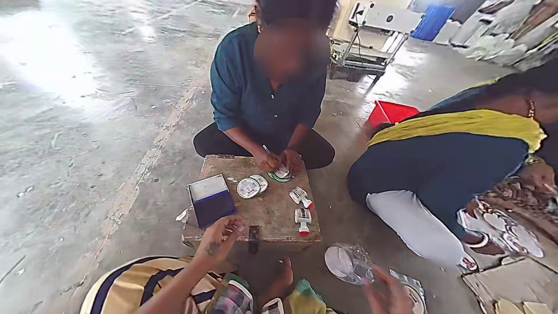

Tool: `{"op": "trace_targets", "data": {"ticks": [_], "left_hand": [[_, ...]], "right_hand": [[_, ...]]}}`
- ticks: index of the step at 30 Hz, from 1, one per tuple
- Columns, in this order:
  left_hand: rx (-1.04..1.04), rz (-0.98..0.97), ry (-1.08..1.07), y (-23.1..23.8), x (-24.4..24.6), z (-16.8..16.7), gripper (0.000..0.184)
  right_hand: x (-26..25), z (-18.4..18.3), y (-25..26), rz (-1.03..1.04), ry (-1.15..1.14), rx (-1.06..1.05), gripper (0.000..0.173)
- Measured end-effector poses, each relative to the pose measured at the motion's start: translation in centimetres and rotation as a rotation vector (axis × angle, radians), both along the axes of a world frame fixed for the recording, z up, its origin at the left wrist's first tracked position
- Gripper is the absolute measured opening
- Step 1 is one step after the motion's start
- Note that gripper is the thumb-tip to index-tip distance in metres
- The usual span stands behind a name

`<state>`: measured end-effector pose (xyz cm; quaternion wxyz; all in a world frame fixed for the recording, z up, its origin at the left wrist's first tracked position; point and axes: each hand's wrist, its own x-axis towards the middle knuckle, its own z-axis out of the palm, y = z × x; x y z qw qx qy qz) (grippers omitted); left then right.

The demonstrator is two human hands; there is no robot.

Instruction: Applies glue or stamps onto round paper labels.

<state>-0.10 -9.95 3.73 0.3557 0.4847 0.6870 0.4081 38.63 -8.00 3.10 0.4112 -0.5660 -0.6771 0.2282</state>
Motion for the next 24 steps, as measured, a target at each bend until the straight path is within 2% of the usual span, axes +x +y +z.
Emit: {"op": "trace_targets", "data": {"ticks": [2,4,6,9,12,14,16,18,20,22,24], "left_hand": [[0.064,-0.002,-0.065,-0.4,-0.5,-1.5,0.035],[0.151,-0.007,-0.127,-1.4,-0.5,-2.4,0.036],[0.294,0.007,-0.15,-2.4,-0.9,-2.4,0.033],[0.454,0.104,-0.145,-2.5,-3.1,-2.2,0.027],[0.469,0.28,-0.192,-1.9,-5.5,-2.8,0.027],[0.408,0.328,-0.247,-1.3,-6.6,-3.2,0.028],[0.36,0.317,-0.323,-0.9,-6.8,-3.4,0.028],[0.337,0.316,-0.451,-1.0,-6.8,-3.3,0.025],[0.258,0.359,-0.738,-1.5,-6.3,-2.1,0.021],[0.115,0.424,-1.055,-2.2,-5.1,-0.6,0.035],[0.016,0.443,-1.235,-2.5,-3.0,0.9,0.056]], "right_hand": [[-10.2,2.2,3.5,0.171,0.011,-0.211,0.055],[-18.4,2.0,7.2,0.241,-0.044,-0.444,0.073],[-25.0,0.7,10.9,0.173,-0.121,-0.576,0.086],[-31.0,-1.8,15.4,-0.044,-0.284,-0.499,0.094],[-33.7,-1.3,17.3,-0.12,-0.517,-0.542,0.099],[-34.5,-0.7,17.7,-0.125,-0.507,-0.624,0.095],[-33.9,-0.9,17.2,-0.143,-0.337,-0.627,0.086],[-33.2,-1.1,15.7,-0.143,-0.092,-0.531,0.077],[-32.9,0.3,13.1,-0.105,0.104,-0.352,0.063],[-32.5,2.5,9.2,-0.047,0.291,-0.189,0.051],[-31.5,3.7,4.7,0.024,0.367,-0.074,0.046]]}}
